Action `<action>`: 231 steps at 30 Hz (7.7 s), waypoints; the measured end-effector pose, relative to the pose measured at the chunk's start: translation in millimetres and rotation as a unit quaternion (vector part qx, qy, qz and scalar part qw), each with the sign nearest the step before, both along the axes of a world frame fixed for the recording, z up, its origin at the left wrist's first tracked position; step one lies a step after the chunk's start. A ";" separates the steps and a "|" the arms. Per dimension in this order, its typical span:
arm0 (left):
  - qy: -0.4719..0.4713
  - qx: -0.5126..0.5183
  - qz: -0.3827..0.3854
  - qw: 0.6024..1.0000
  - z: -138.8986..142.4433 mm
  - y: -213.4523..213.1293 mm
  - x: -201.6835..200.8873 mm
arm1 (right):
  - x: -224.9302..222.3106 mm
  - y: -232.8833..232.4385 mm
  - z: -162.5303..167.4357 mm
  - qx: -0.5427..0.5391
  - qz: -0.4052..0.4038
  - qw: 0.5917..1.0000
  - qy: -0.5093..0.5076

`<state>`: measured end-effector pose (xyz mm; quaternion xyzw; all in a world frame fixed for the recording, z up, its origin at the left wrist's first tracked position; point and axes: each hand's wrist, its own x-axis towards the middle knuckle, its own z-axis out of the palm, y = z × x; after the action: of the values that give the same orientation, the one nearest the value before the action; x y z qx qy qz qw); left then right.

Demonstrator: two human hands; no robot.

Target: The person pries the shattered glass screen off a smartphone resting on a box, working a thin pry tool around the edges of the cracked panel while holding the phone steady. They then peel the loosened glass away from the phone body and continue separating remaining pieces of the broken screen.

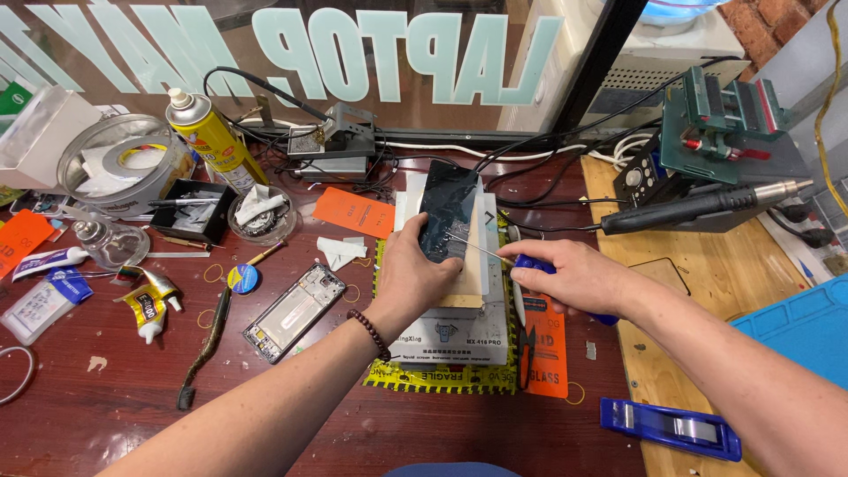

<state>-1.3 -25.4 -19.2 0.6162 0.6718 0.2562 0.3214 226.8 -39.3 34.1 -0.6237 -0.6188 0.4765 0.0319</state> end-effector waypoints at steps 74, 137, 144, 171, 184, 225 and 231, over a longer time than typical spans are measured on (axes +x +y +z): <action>0.014 -0.018 -0.004 1.000 3.6 -0.2 -1.8 | -2.4 -1.8 -5.8 0.030 -0.019 0.999 -0.025; 0.016 -0.016 -0.003 1.000 1.4 0.4 0.8 | -6.5 -1.3 -7.5 0.073 0.030 0.996 -0.028; 0.011 -0.013 -0.003 1.000 2.3 -0.1 -0.5 | -9.8 1.0 -6.8 0.067 0.007 0.997 -0.042; 0.001 -0.009 -0.002 1.000 1.3 1.2 -0.5 | -14.7 3.9 -6.2 0.098 0.019 0.994 -0.033; -0.008 0.015 0.000 1.000 1.5 1.5 -0.4 | 0.4 -5.6 -12.9 0.146 0.092 0.984 -0.032; 0.001 -0.017 -0.007 1.000 -0.2 3.7 -1.3 | 5.2 -10.8 -8.0 0.014 0.022 0.999 -0.036; 0.007 -0.024 -0.010 1.000 2.3 2.6 -0.6 | 4.9 -11.2 -8.1 0.027 0.025 0.999 -0.031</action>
<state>-1.9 -22.7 -16.9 0.6167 0.6737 0.2330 0.3340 231.7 -50.5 26.0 -0.6210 -0.6479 0.4406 0.0178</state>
